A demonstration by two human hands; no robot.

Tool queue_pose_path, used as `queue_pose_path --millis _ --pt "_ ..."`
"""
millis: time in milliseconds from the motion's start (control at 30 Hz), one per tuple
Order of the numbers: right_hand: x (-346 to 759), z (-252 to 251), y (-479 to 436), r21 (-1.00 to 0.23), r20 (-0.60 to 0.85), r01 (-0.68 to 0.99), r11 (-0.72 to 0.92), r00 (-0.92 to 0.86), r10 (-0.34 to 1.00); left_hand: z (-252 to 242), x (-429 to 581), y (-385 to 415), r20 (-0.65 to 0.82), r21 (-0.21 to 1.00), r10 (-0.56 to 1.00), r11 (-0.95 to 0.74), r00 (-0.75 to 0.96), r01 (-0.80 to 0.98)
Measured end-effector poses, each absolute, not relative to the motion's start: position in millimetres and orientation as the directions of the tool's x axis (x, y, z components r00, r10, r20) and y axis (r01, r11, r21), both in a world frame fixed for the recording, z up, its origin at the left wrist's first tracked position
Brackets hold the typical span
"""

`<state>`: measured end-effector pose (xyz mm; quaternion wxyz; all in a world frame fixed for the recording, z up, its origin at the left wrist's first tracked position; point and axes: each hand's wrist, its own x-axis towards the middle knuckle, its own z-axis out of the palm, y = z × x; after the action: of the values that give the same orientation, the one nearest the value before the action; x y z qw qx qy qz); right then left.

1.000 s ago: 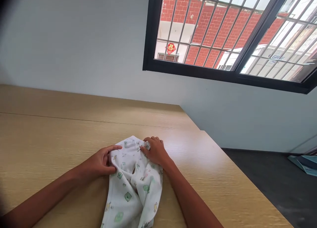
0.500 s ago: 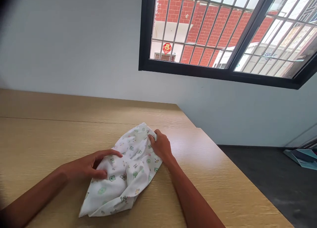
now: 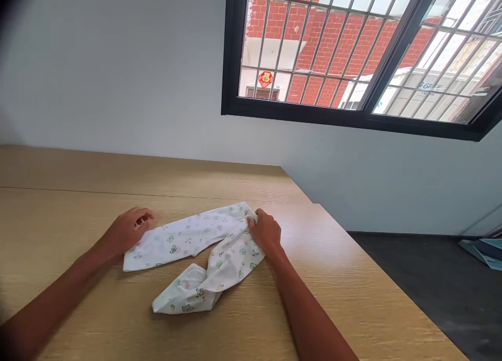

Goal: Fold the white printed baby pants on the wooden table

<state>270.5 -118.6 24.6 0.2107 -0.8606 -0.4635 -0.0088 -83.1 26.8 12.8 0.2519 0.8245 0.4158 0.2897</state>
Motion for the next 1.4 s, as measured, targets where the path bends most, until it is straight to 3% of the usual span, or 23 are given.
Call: queue_pose_path --millis 100,200,300,467,600,667,700,767,833,900,1000,1167,1300,1400 --pt "271.1 21.9 -118.1 -0.338 0.2 0.804 -0.49 0.57 0.797 20.6 -64.5 -3.7 0.296 0.644 0.694 -0.652 0.656 0.4" --pt "271.6 18.9 -117.8 -0.337 0.194 0.796 -0.503 0.582 0.79 28.2 -44.9 -46.8 0.136 0.725 0.401 -0.663 0.906 0.185" --pt "273.1 16.6 -117.3 -0.349 0.198 0.781 -0.518 0.602 0.774 26.6 -32.1 -73.2 0.053 0.728 0.237 -0.674 0.97 0.125" --pt "276.0 17.3 -116.0 -0.389 0.185 0.748 -0.537 0.635 0.75 18.7 -36.8 -53.4 0.231 0.661 0.219 -0.751 0.948 0.012" --pt "278.0 23.3 -115.5 -0.414 0.179 0.715 -0.563 0.67 0.72 32.7 -62.7 -27.3 0.469 0.51 0.401 -0.851 0.787 0.13" --pt "280.6 26.9 -116.2 -0.423 0.18 0.701 -0.574 0.686 0.705 43.7 -76.0 -24.9 0.478 0.515 0.471 -0.834 0.741 0.198" --pt "282.8 28.2 -116.9 -0.426 0.181 0.693 -0.581 0.695 0.696 48.3 -81.1 -26.4 0.412 0.567 0.493 -0.797 0.766 0.209" --pt "288.9 29.6 -119.3 -0.426 0.177 0.678 -0.6 0.712 0.679 53.9 -86.2 -32.9 0.115 0.753 0.411 -0.629 0.904 0.191" --pt "296.0 29.3 -122.4 -0.416 0.162 0.675 -0.61 0.715 0.68 54.6 -85.3 -40.6 -0.155 0.902 0.12 -0.387 0.981 0.19" --pt "301.1 28.4 -125.2 -0.399 0.161 0.699 -0.594 0.691 0.705 53.1 -80.9 -46.8 -0.191 0.958 -0.082 -0.231 0.978 0.168" --pt "298.0 28.4 -126.1 -0.376 0.258 0.774 -0.51 0.616 0.744 51.0 -73.7 -51.9 -0.072 0.966 0.052 -0.246 0.996 0.083" --pt "260.4 25.7 -120.1 -0.351 0.372 0.927 -0.134 0.27 0.888 37.6 -57.9 -54.0 0.029 0.788 0.376 -0.578 0.926 0.21" --pt "228.8 14.2 -116.6 -0.306 0.309 0.944 0.12 -0.021 0.951 16.4 -48.5 -44.3 0.064 0.56 0.4 -0.773 0.914 0.299" --pt "224.3 10.5 -116.2 -0.303 0.267 0.941 0.148 -0.065 0.962 10.0 -58.8 -23.3 0.015 0.53 0.377 -0.789 0.926 0.313"
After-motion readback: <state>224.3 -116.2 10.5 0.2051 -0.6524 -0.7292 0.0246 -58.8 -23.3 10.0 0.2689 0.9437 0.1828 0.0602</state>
